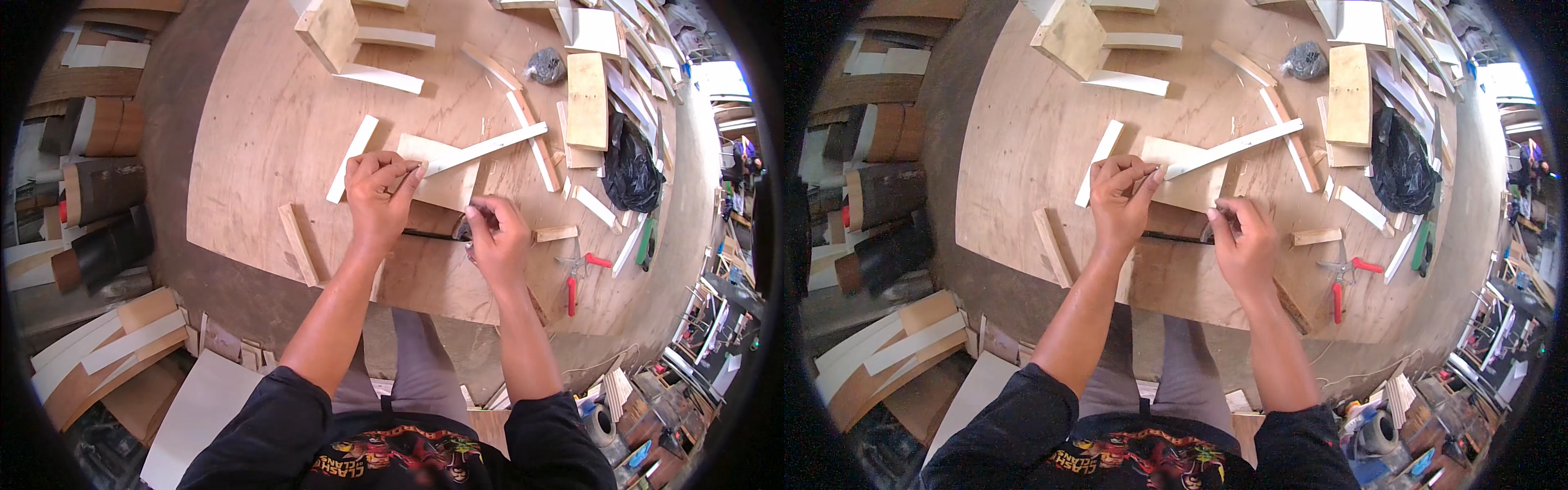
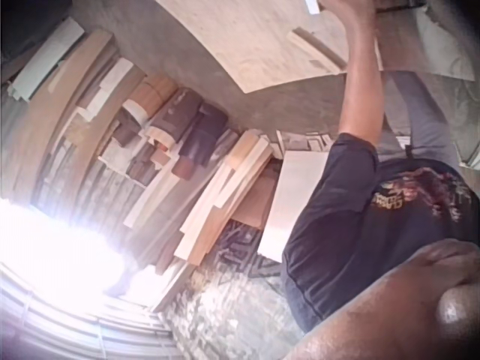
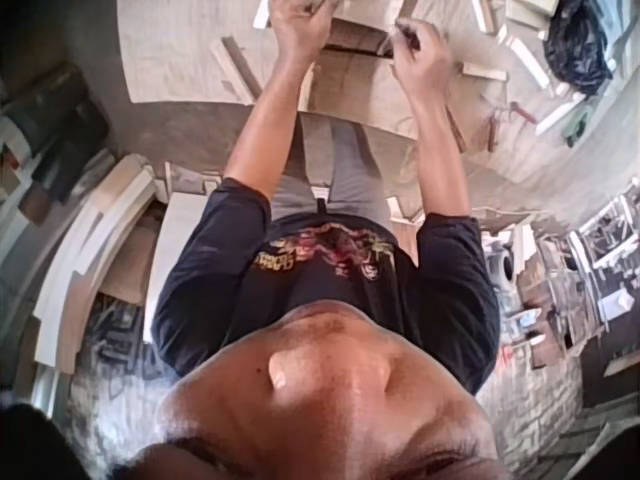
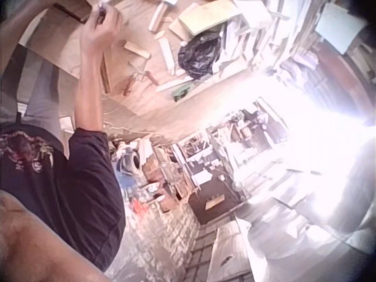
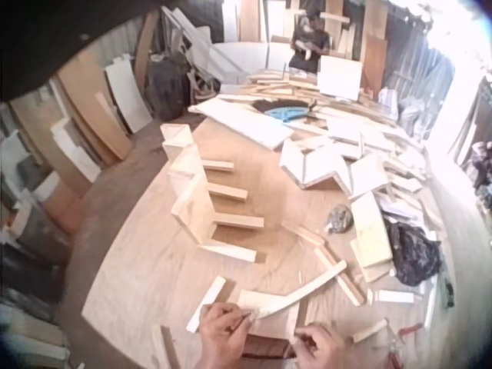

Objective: The person assembles wooden components by positioning small slats and boards together, hammering nails into the wood, and applying glue to the joints.

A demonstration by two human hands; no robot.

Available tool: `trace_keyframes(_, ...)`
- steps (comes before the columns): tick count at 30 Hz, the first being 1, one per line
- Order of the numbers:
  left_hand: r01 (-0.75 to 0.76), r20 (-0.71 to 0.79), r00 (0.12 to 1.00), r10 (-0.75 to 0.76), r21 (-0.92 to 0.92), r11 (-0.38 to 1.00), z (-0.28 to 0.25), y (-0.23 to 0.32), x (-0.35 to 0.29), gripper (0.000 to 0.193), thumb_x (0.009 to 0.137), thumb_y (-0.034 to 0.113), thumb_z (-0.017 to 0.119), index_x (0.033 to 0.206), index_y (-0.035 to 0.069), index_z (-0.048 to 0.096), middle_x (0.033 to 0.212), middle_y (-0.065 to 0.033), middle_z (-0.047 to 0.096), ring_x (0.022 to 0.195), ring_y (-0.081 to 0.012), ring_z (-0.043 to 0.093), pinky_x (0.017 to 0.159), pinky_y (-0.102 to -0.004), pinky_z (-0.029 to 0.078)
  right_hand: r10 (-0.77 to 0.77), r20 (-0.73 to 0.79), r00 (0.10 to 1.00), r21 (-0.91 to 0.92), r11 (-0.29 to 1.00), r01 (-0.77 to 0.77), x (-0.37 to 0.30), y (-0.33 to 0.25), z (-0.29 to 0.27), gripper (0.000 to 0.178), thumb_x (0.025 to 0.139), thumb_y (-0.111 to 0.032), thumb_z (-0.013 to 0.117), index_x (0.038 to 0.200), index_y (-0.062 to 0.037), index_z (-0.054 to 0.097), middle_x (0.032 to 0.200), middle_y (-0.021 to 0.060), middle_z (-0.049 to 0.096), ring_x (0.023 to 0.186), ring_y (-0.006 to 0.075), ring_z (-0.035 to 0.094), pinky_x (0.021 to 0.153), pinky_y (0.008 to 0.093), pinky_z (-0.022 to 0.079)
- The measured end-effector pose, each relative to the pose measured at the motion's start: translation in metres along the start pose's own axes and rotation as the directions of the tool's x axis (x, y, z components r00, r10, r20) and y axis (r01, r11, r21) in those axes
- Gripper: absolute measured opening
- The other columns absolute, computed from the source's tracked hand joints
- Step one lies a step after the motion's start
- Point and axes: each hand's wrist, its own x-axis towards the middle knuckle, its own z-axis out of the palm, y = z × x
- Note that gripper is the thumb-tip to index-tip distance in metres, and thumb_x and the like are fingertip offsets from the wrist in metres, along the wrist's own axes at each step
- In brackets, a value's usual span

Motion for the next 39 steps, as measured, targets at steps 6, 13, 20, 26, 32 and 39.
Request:
trace_keyframes(6,0.166,0.012,0.986,-0.168,-0.255,0.953,0.013,-0.008,-0.004,0.014,0.087,0.012,0.085,0.1,0.004,0.084,0.106,-0.0061,0.075,0.108,-0.0254,0.059,0.094,-0.038,0.05,-0.141,0.042,0.989,-0.266,0.953,0.147,-0.012,0.021,-0.023,0.027,0.088,-0.018,0.085,0.107,-0.0035,0.072,0.097,0.0138,0.073,0.084,0.0327,0.07,0.074,0.0433,0.055)
trace_keyframes(13,0.115,0.058,0.992,-0.11,-0.108,0.987,0.013,-0.01,-0.001,0.017,0.092,0.012,0.084,0.106,0.002,0.084,0.114,-0.0067,0.075,0.115,-0.0198,0.061,0.095,-0.0328,0.053,0.01,0.055,0.998,-0.2,0.98,0.001,-0.025,0.029,-0.026,0.037,0.086,-0.028,0.086,0.109,-0.0036,0.069,0.099,0.0153,0.071,0.09,0.0382,0.068,0.077,0.0482,0.053)
trace_keyframes(20,0.132,0.085,0.989,-0.122,-0.123,0.984,0.014,-0.013,-0.001,0.019,0.091,0.013,0.085,0.107,0.003,0.084,0.114,-0.0062,0.075,0.115,-0.0194,0.06,0.095,-0.0325,0.053,0.015,0.069,0.998,-0.208,0.978,-0.001,-0.026,0.033,-0.025,0.039,0.088,-0.032,0.086,0.106,-0.0025,0.069,0.098,0.0161,0.069,0.091,0.0382,0.068,0.079,0.0473,0.053)
trace_keyframes(26,0.111,0.09,0.99,-0.105,-0.059,0.992,0.015,-0.01,-0.001,0.018,0.092,0.011,0.084,0.108,0.003,0.084,0.115,-0.0043,0.074,0.116,-0.0168,0.058,0.09,-0.0291,0.054,0.001,0.065,0.998,-0.222,0.975,0.014,-0.027,0.038,-0.025,0.041,0.087,-0.033,0.086,0.108,-0.0029,0.069,0.1,0.0152,0.07,0.093,0.0369,0.068,0.081,0.0468,0.053)
trace_keyframes(32,0.1,0.093,0.991,-0.094,-0.066,0.993,0.012,-0.015,-0.002,0.019,0.092,0.009,0.084,0.11,0.003,0.083,0.116,-0.0045,0.074,0.113,-0.0151,0.06,0.087,-0.0266,0.055,0.013,0.066,0.998,-0.207,0.978,0.001,-0.026,0.04,-0.025,0.042,0.086,-0.034,0.087,0.109,-0.0033,0.07,0.1,0.015,0.07,0.093,0.0364,0.068,0.081,0.0463,0.054)
trace_keyframes(39,0.065,0.086,0.994,-0.06,-0.054,0.996,0.014,-0.016,-0.003,0.017,0.092,0.007,0.083,0.108,0.004,0.083,0.116,-0.0039,0.074,0.114,-0.0152,0.061,0.087,-0.0274,0.057,-0.002,0.068,0.998,-0.208,0.978,0.016,-0.027,0.042,-0.024,0.042,0.086,-0.035,0.087,0.108,-0.0035,0.069,0.099,0.0152,0.07,0.091,0.0363,0.068,0.08,0.0465,0.053)
